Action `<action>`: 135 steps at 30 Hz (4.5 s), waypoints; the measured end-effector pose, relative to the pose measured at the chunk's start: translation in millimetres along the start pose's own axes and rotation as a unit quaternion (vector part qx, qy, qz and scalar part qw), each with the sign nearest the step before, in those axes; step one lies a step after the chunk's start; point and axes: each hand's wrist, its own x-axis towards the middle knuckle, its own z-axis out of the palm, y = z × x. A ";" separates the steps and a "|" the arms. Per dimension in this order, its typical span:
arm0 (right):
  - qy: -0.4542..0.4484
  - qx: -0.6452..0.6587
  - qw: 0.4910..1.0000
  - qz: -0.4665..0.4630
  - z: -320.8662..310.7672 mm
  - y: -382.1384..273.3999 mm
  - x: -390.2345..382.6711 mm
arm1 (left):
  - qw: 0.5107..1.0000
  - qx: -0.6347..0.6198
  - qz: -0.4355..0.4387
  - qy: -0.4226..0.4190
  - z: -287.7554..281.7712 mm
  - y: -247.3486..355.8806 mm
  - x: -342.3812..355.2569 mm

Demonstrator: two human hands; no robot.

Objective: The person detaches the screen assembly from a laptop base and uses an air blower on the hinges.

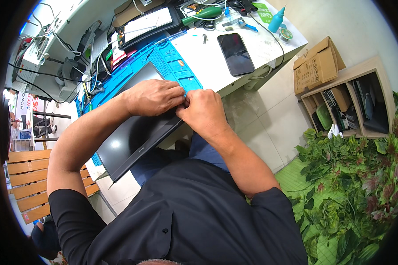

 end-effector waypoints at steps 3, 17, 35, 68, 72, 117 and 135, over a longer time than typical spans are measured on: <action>0.004 -0.008 1.000 -0.009 1.7 0.7 0.1 | 1.000 -0.002 -0.009 -0.006 0.1 0.4 -1.0; 0.010 -0.024 0.999 -0.026 4.3 0.6 2.7 | 1.000 -0.018 -0.005 -0.022 -2.5 -9.6 -5.8; -0.003 0.021 1.000 0.016 1.0 2.4 6.4 | 0.994 0.094 0.051 0.010 8.1 -5.9 -10.0; -0.025 -0.017 1.000 -0.009 3.2 -0.5 6.4 | 0.999 -0.012 -0.033 -0.010 6.6 -4.5 -14.2; -0.004 -0.039 0.998 -0.047 8.0 2.6 5.2 | 0.999 -0.008 -0.034 0.005 9.4 -3.9 -14.9; -0.005 -0.089 0.987 -0.134 12.4 4.8 13.6 | 0.983 -0.048 -0.152 0.086 4.0 5.7 -25.2; -0.028 -0.101 0.988 -0.116 12.7 5.5 12.0 | 0.981 -0.122 -0.151 0.016 8.0 -7.8 -9.7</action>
